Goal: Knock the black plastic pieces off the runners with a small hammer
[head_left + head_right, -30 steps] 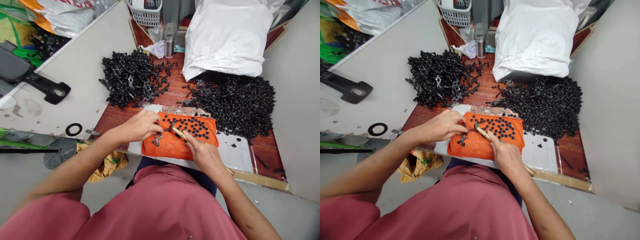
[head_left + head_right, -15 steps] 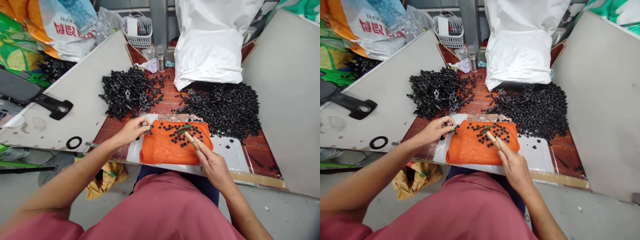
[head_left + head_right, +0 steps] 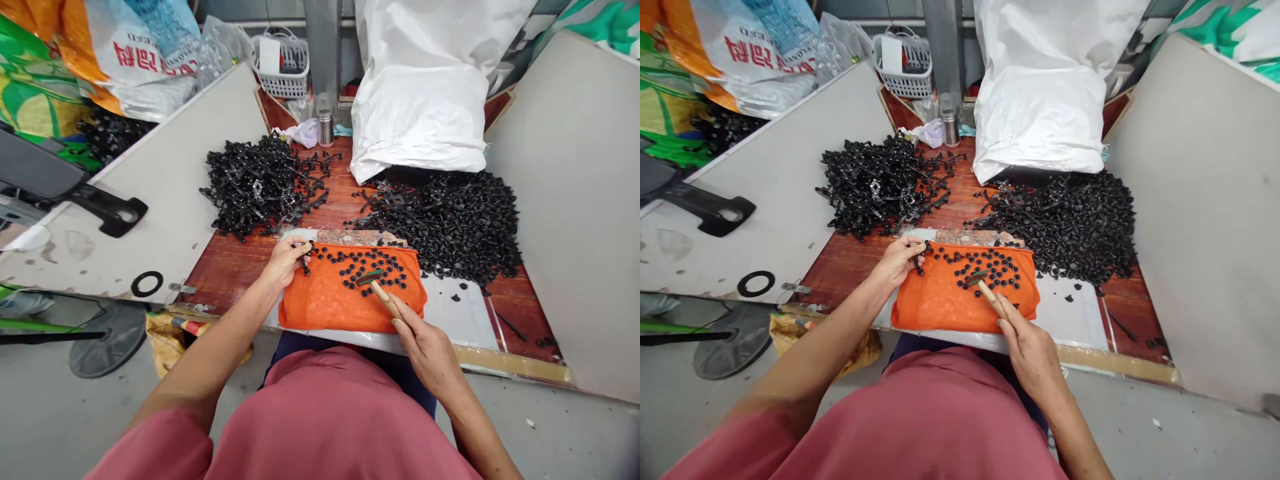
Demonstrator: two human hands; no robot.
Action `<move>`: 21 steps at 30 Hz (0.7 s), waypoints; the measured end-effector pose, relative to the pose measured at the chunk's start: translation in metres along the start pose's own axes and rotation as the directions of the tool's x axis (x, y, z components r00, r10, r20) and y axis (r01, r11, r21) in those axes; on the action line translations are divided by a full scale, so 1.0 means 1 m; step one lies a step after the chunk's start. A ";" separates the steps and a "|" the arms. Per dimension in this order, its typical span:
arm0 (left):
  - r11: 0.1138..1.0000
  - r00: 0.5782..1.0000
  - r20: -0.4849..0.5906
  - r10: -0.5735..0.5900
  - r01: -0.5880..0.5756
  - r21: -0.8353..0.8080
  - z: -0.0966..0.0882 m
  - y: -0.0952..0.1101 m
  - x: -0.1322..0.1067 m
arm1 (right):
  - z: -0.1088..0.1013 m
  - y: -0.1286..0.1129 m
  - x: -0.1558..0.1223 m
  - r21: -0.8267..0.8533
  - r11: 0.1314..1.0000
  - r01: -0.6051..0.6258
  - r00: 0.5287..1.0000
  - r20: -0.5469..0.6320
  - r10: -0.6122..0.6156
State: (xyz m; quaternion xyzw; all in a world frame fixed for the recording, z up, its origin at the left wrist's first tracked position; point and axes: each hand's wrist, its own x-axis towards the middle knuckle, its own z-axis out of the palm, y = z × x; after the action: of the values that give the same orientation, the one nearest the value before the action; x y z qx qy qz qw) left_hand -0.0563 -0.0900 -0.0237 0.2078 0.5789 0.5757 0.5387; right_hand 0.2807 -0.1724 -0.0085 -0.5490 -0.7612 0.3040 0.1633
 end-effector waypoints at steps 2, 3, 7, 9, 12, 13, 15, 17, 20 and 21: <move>1.000 1.000 0.025 -0.004 0.004 -0.004 0.000 -0.002 -0.001 | 0.002 0.000 0.001 -0.011 1.000 0.001 1.000 0.012 -0.001; 1.000 0.999 0.031 -0.005 0.006 -0.005 0.000 -0.002 -0.001 | 0.002 0.000 0.002 -0.016 1.000 0.004 1.000 0.014 -0.004; 1.000 0.999 0.042 -0.006 0.006 -0.007 0.002 -0.003 -0.002 | 0.003 -0.003 0.004 -0.027 0.999 0.041 0.999 0.013 -0.040; 1.000 0.998 0.056 -0.004 0.004 -0.006 0.003 -0.003 -0.002 | 0.003 -0.005 0.005 -0.028 0.998 0.063 0.998 0.014 -0.063; 1.000 0.998 0.063 -0.011 0.011 0.007 0.003 -0.004 -0.001 | 0.004 -0.005 0.006 -0.038 0.996 0.076 0.997 0.014 -0.075; 1.000 0.998 0.059 -0.014 0.013 0.014 0.003 -0.004 -0.001 | 0.004 -0.005 0.006 -0.045 0.996 0.074 0.997 0.012 -0.074; 1.000 0.999 0.045 -0.014 0.013 0.029 0.004 -0.005 0.000 | 0.005 -0.005 0.005 -0.058 0.996 0.071 0.997 0.010 -0.071; 0.999 1.000 0.023 -0.007 0.006 0.051 0.005 -0.007 0.000 | 0.005 -0.005 0.005 -0.063 0.995 0.078 0.997 0.012 -0.077; 0.996 1.000 -0.002 0.016 -0.016 0.092 0.005 -0.009 0.001 | 0.002 -0.008 0.007 -0.077 0.993 0.089 0.996 0.013 -0.088; 0.994 1.000 -0.005 0.025 -0.024 0.103 0.005 -0.010 0.001 | 0.000 -0.010 0.010 -0.089 0.992 0.089 0.996 0.013 -0.088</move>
State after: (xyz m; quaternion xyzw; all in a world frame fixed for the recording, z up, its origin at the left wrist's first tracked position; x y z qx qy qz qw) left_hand -0.0488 -0.0897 -0.0313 0.2406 0.6069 0.5525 0.5183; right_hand 0.2695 -0.1648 -0.0033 -0.5200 -0.7986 0.2644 0.1483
